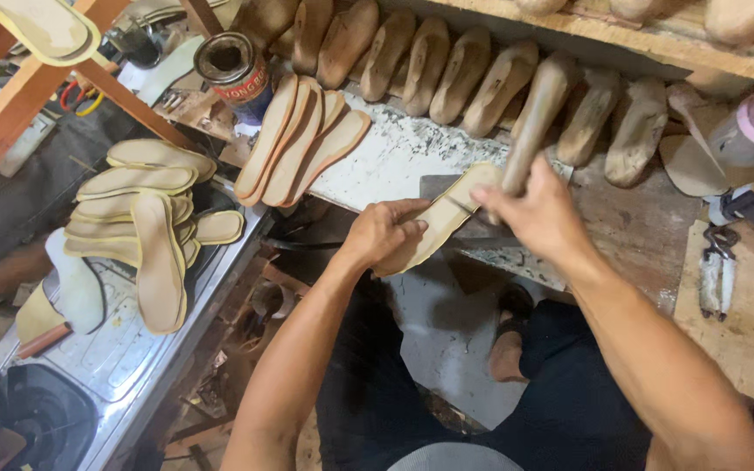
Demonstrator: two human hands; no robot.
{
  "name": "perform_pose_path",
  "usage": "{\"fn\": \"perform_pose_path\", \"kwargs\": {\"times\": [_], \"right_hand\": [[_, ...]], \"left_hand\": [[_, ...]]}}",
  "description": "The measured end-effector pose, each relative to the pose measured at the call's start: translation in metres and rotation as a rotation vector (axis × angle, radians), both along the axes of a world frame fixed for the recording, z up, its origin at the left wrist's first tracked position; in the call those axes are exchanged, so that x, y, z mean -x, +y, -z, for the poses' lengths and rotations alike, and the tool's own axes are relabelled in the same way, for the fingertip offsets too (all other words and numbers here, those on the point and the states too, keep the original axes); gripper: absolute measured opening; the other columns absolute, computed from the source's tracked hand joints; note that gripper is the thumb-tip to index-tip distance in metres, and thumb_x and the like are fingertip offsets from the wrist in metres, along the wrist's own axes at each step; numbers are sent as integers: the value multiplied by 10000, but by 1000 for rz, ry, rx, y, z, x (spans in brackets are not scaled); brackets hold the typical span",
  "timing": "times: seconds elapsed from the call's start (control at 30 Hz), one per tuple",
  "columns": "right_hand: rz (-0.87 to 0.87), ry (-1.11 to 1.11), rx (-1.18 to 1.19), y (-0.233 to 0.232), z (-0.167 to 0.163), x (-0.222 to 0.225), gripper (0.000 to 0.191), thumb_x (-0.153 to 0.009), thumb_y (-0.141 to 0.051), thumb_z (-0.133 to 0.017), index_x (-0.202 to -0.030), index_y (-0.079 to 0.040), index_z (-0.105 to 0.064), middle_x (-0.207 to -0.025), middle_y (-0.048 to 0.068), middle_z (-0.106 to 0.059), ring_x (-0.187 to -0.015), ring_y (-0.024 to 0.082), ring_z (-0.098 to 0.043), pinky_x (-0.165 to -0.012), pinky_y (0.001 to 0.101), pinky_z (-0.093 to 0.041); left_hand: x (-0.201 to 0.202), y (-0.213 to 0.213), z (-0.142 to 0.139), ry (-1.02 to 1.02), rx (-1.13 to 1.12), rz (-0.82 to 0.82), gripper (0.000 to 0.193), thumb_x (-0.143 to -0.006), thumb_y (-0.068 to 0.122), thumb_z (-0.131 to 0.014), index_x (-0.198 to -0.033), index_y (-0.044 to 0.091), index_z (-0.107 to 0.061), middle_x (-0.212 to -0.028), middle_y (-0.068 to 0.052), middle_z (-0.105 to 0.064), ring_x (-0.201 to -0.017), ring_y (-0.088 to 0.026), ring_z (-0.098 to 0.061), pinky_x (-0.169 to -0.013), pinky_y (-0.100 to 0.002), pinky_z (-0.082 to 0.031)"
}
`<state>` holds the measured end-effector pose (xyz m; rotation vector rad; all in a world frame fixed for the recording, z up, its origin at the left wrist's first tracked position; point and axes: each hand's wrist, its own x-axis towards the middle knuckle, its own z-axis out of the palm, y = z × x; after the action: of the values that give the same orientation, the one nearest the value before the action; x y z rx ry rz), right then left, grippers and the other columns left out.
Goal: The person trims the edges of shoe insoles, holding each insole against a wooden block and cutting along its edge with a blade. They then bend and turn the trimmed insoles by hand and stack the finished pieces on the workbench.
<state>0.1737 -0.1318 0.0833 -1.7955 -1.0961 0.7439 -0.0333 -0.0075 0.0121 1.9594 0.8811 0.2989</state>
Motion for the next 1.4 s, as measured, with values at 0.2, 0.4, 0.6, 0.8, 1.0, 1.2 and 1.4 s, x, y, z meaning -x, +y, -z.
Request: {"fn": "perform_pose_path", "kwargs": {"times": [0.2,0.4,0.6,0.8,1.0,1.2,1.4], "right_hand": [[-108,-832,161,68,8,5,785,-911,-454,-782,-1429,-3,-403,-811,131,-687,-679,298,-687,-604,439,-538],[-304,-1150,-308,70,46,-2,702,-880,-429,-775,-1347,-10,-461,-818,153,-685,-674,295,-683,-555,426,-552],[-309,-1037,-175,42,56,-12,659,-936,-350,-761,-1363,30,-434,-796,145,-672,-638,291,-674,-552,422,-557],[-292,-1131,-257,1,37,-8,696,-851,-356,-772,-1340,37,-471,-837,180,-686,-683,326,-678,-562,437,-550],[-82,-638,111,-20,27,-33,456,-917,-366,-768,-1163,-34,-575,-907,150,-700,-766,269,-683,-668,413,-566],[15,-433,-43,-12,30,-45,575,-837,-370,-839,-1154,0,-532,-980,151,-688,-839,237,-684,-652,398,-561],[-1,-717,267,29,28,-17,591,-851,-447,-794,-1147,-20,-514,-816,173,-696,-702,348,-704,-654,493,-564]], "left_hand": [[-3,2,0,14,-60,3,436,-860,340,-685,-1274,208,-716,-965,-120,-793,-940,-271,-765,-878,-366,-556],[-2,-2,-1,-1,-148,-47,398,-851,333,-712,-1222,194,-751,-955,-134,-784,-952,-305,-749,-867,-393,-550],[-5,-4,2,34,-103,-94,365,-833,353,-730,-1151,176,-748,-881,-139,-792,-906,-304,-756,-834,-412,-551],[-6,1,12,23,-147,-124,423,-786,393,-801,-1072,100,-695,-901,-179,-762,-892,-356,-737,-787,-454,-546],[6,9,22,0,-155,-77,431,-812,355,-824,-1101,75,-670,-890,-180,-748,-881,-343,-725,-787,-439,-543],[0,16,18,-43,-134,8,365,-781,273,-815,-1093,96,-747,-872,-130,-768,-840,-258,-745,-762,-379,-557],[-19,19,9,-45,-142,-41,386,-694,261,-895,-1006,72,-769,-870,-113,-770,-819,-239,-738,-738,-366,-554]]}}
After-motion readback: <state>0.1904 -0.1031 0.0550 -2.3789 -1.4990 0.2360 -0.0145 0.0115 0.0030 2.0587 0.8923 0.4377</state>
